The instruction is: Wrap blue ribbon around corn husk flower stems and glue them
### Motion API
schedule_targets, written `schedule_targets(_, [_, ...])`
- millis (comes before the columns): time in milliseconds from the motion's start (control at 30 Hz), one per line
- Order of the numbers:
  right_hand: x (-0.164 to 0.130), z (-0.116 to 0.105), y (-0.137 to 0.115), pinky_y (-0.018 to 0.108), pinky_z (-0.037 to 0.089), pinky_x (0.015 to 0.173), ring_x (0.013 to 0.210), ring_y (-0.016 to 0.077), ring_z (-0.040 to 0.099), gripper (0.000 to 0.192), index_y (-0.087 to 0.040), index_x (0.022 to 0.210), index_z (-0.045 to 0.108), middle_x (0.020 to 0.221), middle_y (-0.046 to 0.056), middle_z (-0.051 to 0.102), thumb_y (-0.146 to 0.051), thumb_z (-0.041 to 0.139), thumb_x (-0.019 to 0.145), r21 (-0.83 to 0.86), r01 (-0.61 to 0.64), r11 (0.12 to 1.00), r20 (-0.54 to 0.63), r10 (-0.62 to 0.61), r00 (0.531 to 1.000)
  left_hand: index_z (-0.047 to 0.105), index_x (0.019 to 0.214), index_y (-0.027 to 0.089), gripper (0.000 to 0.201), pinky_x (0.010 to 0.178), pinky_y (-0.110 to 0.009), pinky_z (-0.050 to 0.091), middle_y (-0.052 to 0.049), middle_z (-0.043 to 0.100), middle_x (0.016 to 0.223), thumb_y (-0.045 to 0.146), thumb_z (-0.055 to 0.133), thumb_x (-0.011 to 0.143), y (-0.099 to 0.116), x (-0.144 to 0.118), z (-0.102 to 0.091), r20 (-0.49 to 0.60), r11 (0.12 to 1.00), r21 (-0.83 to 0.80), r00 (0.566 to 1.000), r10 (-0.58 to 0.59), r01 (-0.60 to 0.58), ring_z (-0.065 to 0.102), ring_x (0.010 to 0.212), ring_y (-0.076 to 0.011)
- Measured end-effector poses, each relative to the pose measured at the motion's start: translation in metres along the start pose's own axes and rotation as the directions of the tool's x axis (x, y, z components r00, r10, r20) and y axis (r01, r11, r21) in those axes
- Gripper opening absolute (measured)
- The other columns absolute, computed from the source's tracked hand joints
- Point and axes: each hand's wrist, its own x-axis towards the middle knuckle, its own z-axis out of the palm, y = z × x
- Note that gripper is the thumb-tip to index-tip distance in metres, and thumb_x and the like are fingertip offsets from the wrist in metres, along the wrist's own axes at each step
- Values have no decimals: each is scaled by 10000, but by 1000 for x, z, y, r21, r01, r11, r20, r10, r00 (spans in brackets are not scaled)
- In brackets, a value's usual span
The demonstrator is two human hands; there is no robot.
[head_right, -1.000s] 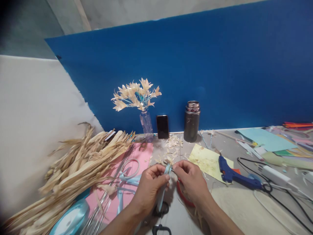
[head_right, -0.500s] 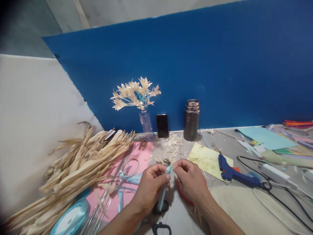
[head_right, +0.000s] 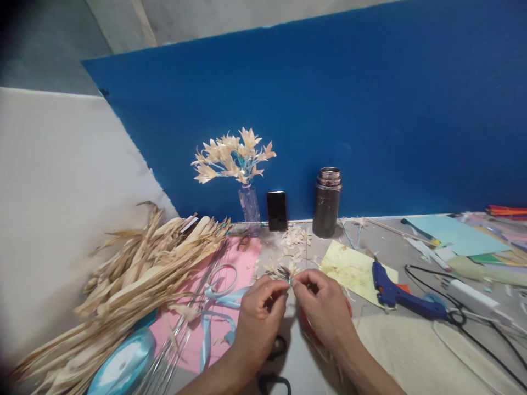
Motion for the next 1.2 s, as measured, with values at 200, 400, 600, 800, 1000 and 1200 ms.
schedule_targets(200, [2, -2, 1, 326, 444, 693, 709, 243, 615, 252, -217, 652, 677, 687, 35, 699, -435, 584, 737, 56, -52, 997, 21, 51, 998, 738, 952, 175, 260, 612, -250, 437, -27, 547, 727, 86, 495, 920, -5, -5, 1, 61, 927, 260, 962, 266, -272, 533, 683, -158])
schedule_targets(400, [2, -2, 0, 287, 390, 607, 617, 187, 525, 279, -210, 603, 609, 603, -2, 604, -455, 603, 737, 69, -84, 994, 56, 80, 995, 699, 1038, 136, 268, 567, -254, 389, -37, 551, 704, 82, 448, 962, -4, -6, 2, 70, 755, 474, 874, 481, -453, 505, 669, -164])
schedule_targets(600, [3, 1, 3, 268, 300, 536, 542, 141, 369, 359, -233, 528, 438, 511, -54, 394, -489, 599, 721, 34, -116, 993, 8, 116, 993, 670, 976, 117, 229, 577, -290, 394, -64, 608, 764, 64, 449, 944, -1, -10, 5, 147, 615, 597, 823, 548, -516, 518, 693, -189])
schedule_targets(800, [0, -4, 0, 266, 333, 554, 573, 152, 405, 316, -229, 568, 480, 549, -44, 430, -455, 581, 764, 87, -71, 994, 11, 70, 997, 653, 852, 179, 187, 686, -284, 443, -68, 616, 834, 200, 492, 944, 9, -6, -2, 14, 942, 183, 958, 285, -283, 556, 776, -183])
schedule_targets(1000, [-3, -8, -5, 274, 343, 530, 568, 152, 405, 349, -218, 602, 533, 570, -27, 446, -506, 620, 779, 188, -57, 981, 51, 48, 998, 691, 725, 161, 219, 591, -236, 396, -17, 605, 673, 310, 598, 854, 8, 13, -9, 196, 848, -330, 909, -368, 415, 520, 637, -143])
schedule_targets(1200, [-4, -9, -10, 273, 362, 541, 592, 163, 426, 349, -208, 593, 575, 580, -12, 475, -511, 620, 760, 167, -42, 985, 45, 35, 998, 733, 681, 153, 94, 654, -242, 415, -29, 667, 669, 226, 689, 720, 7, 13, -5, 223, 799, -397, 893, -392, 450, 548, 663, -152])
